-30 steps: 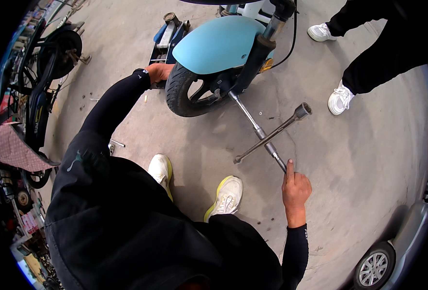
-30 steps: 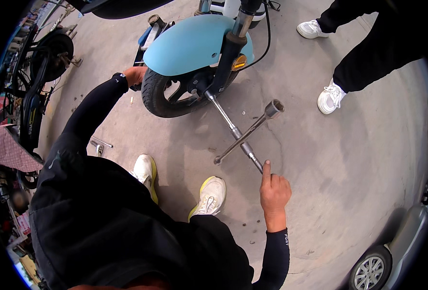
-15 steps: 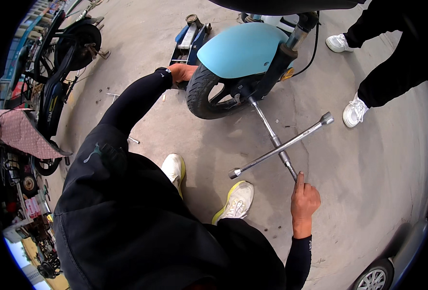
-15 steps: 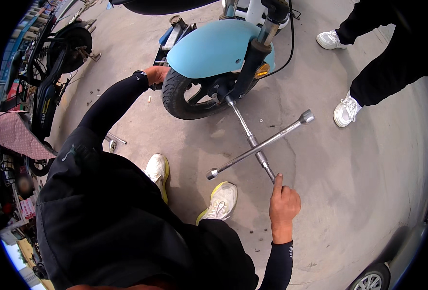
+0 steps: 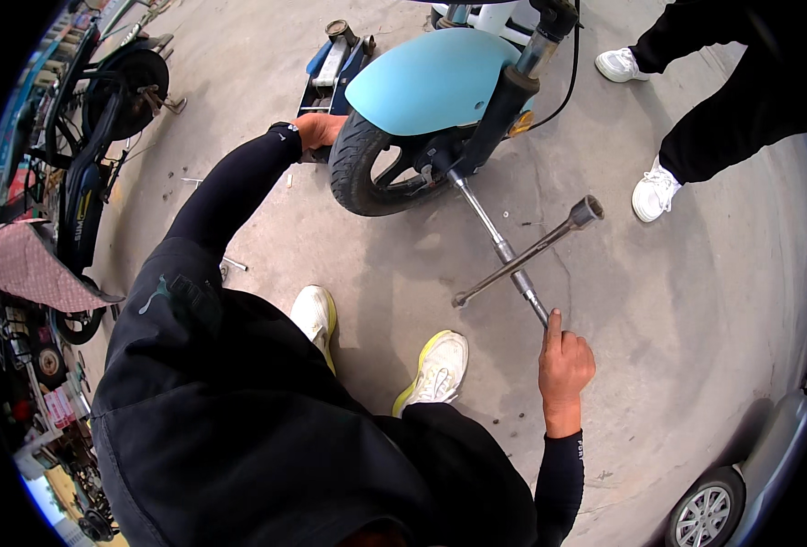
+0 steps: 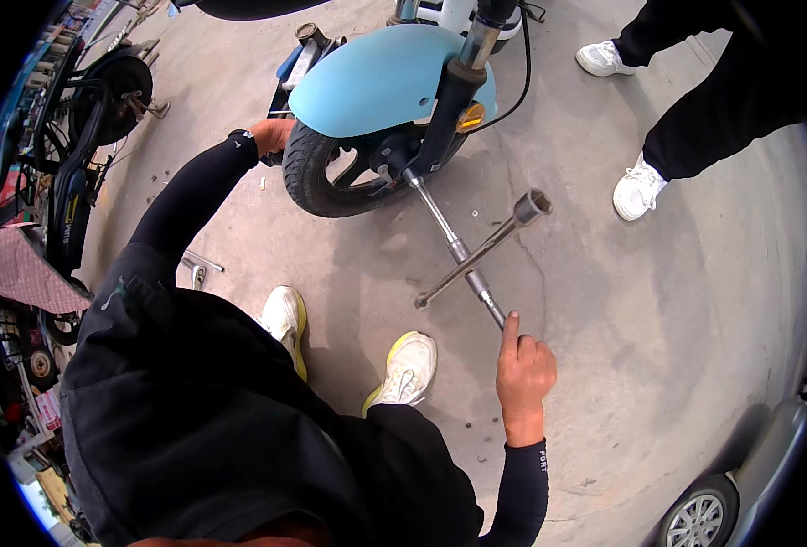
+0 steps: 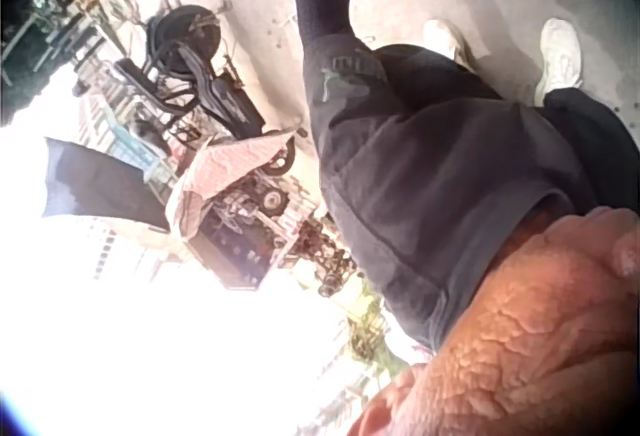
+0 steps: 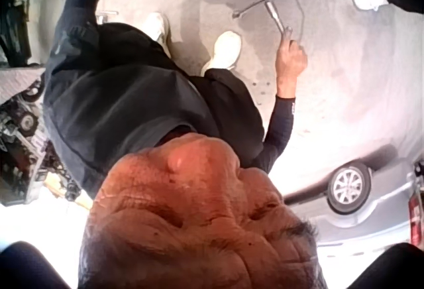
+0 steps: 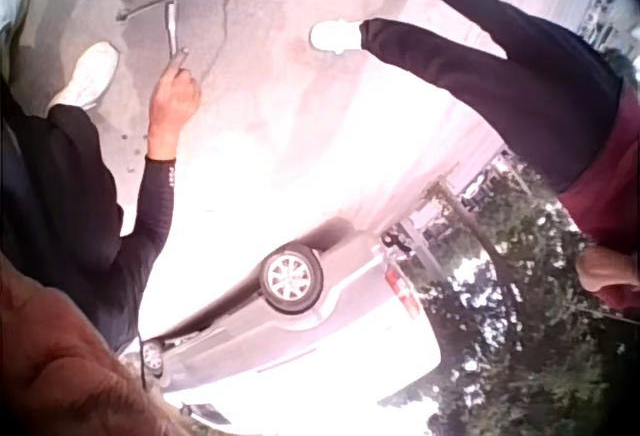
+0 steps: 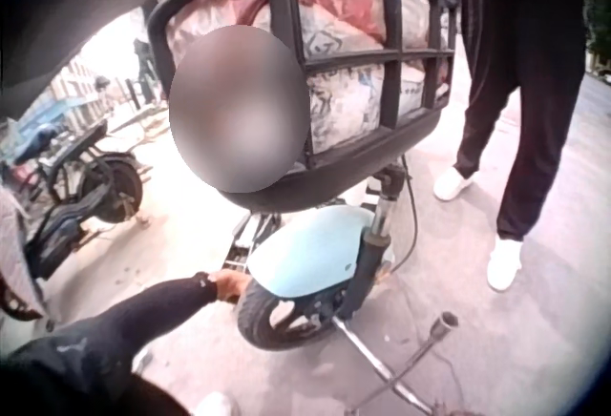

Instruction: The person repairs two electric scooters in an outdoor workshop. They first work on the wiring under the seat of a black scooter, using pliers and electrical tape. Then, they move to a light blue scooter, using a T-wrench to remove the front wheel axle nut and detach the wheel.

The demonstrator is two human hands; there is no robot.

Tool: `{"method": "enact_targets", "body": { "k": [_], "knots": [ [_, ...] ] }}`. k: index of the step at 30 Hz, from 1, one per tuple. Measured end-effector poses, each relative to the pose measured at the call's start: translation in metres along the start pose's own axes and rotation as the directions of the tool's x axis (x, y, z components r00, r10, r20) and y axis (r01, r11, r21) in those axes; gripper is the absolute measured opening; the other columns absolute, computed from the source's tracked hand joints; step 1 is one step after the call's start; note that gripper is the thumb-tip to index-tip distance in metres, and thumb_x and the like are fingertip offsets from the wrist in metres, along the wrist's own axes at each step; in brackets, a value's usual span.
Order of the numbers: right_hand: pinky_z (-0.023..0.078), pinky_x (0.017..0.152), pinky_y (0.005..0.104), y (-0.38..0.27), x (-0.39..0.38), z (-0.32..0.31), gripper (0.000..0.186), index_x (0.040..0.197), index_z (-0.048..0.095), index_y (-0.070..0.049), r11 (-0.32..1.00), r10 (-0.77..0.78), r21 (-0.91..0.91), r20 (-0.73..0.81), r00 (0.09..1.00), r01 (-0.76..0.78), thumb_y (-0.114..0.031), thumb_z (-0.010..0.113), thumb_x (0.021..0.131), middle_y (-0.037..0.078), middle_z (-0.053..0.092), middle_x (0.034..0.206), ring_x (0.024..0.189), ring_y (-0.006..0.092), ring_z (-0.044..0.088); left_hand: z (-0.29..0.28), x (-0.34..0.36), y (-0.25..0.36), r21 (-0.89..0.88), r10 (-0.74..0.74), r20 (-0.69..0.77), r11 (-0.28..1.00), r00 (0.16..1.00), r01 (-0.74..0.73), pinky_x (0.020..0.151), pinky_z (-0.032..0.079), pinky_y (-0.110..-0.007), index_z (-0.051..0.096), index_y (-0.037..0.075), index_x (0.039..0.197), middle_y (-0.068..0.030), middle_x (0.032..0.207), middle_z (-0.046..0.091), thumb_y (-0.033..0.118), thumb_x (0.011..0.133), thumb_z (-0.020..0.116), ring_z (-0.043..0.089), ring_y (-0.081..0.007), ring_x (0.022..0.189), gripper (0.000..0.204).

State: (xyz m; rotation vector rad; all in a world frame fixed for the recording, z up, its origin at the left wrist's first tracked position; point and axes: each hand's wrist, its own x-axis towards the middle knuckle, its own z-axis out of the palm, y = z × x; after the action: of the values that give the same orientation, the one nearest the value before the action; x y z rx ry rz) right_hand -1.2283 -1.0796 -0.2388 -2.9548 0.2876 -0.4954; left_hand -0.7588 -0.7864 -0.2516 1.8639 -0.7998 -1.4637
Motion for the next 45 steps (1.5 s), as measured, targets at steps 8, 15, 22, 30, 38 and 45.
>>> {"method": "enact_targets", "body": {
  "k": [8, 15, 22, 30, 38, 45],
  "knots": [
    [0.039, 0.043, 0.0295, 0.019, 0.019, 0.003, 0.025, 0.109, 0.066, -0.004, 0.190, 0.031, 0.456, 0.882, 0.470, -0.869, -0.015, 0.071, 0.088, 0.005, 0.051, 0.059, 0.044, 0.0190, 0.047, -0.001, 0.004, 0.000, 0.007, 0.006, 0.019, 1.000, 1.000, -0.006, 0.103, 0.039, -0.033, 0.051, 0.007, 0.139, -0.0071, 0.134, 0.055, 0.042, 0.086, 0.074, 0.047, -0.0169, 0.120, 0.067],
    [0.039, 0.042, 0.0287, -0.005, -0.003, 0.013, 0.027, 0.112, 0.064, -0.003, 0.984, 0.122, 0.105, 0.197, 0.973, -0.145, -0.012, 0.068, 0.087, 0.003, 0.052, 0.060, 0.046, 0.0179, 0.053, -0.004, 0.006, -0.001, 0.004, 0.002, 0.028, 1.000, 1.000, -0.002, 0.103, 0.039, -0.033, 0.051, 0.007, 0.139, -0.0072, 0.134, 0.056, 0.041, 0.086, 0.074, 0.047, -0.0170, 0.120, 0.067],
    [0.037, 0.041, 0.0278, 0.026, 0.026, 0.009, 0.033, 0.119, 0.064, -0.004, -0.183, -0.093, 0.365, 0.918, 0.386, -0.913, -0.014, 0.069, 0.088, 0.005, 0.048, 0.062, 0.043, 0.0125, 0.044, -0.005, 0.003, -0.004, -0.005, -0.013, 0.043, 1.000, 0.999, 0.013, 0.103, 0.039, -0.033, 0.052, 0.008, 0.139, -0.0072, 0.134, 0.056, 0.041, 0.086, 0.074, 0.047, -0.0170, 0.120, 0.066],
    [0.041, 0.048, 0.0331, -0.016, 0.005, -0.001, 0.037, 0.123, 0.064, -0.004, 0.992, 0.062, -0.118, 0.190, 0.980, -0.040, -0.011, 0.069, 0.087, 0.006, 0.051, 0.063, 0.048, 0.0187, 0.045, -0.007, 0.003, -0.007, -0.007, -0.007, 0.048, 1.000, 0.999, 0.007, 0.103, 0.039, -0.033, 0.052, 0.008, 0.138, -0.0073, 0.134, 0.056, 0.041, 0.087, 0.074, 0.048, -0.0171, 0.120, 0.065],
    [0.040, 0.050, 0.0413, 0.006, 0.020, 0.029, 0.023, 0.082, 0.060, -0.001, 0.625, 0.280, 0.480, 0.599, 0.750, -0.616, -0.022, 0.070, 0.087, 0.015, 0.052, 0.058, 0.051, 0.0305, 0.051, -0.003, 0.003, -0.006, -0.011, -0.015, 0.059, 1.000, 0.998, 0.015, 0.103, 0.039, -0.033, 0.052, 0.008, 0.138, -0.0073, 0.133, 0.056, 0.041, 0.087, 0.073, 0.048, -0.0172, 0.120, 0.064],
    [0.039, 0.049, 0.0367, -0.009, 0.016, 0.014, 0.020, 0.085, 0.065, -0.005, 0.788, 0.446, 0.303, 0.321, 0.835, -0.537, -0.025, 0.070, 0.089, 0.009, 0.052, 0.055, 0.048, 0.0220, 0.049, -0.006, 0.003, -0.006, -0.011, -0.015, 0.063, 1.000, 0.998, 0.016, 0.103, 0.039, -0.033, 0.053, 0.008, 0.138, -0.0073, 0.133, 0.056, 0.041, 0.087, 0.073, 0.048, -0.0173, 0.120, 0.064]
  ]
}}
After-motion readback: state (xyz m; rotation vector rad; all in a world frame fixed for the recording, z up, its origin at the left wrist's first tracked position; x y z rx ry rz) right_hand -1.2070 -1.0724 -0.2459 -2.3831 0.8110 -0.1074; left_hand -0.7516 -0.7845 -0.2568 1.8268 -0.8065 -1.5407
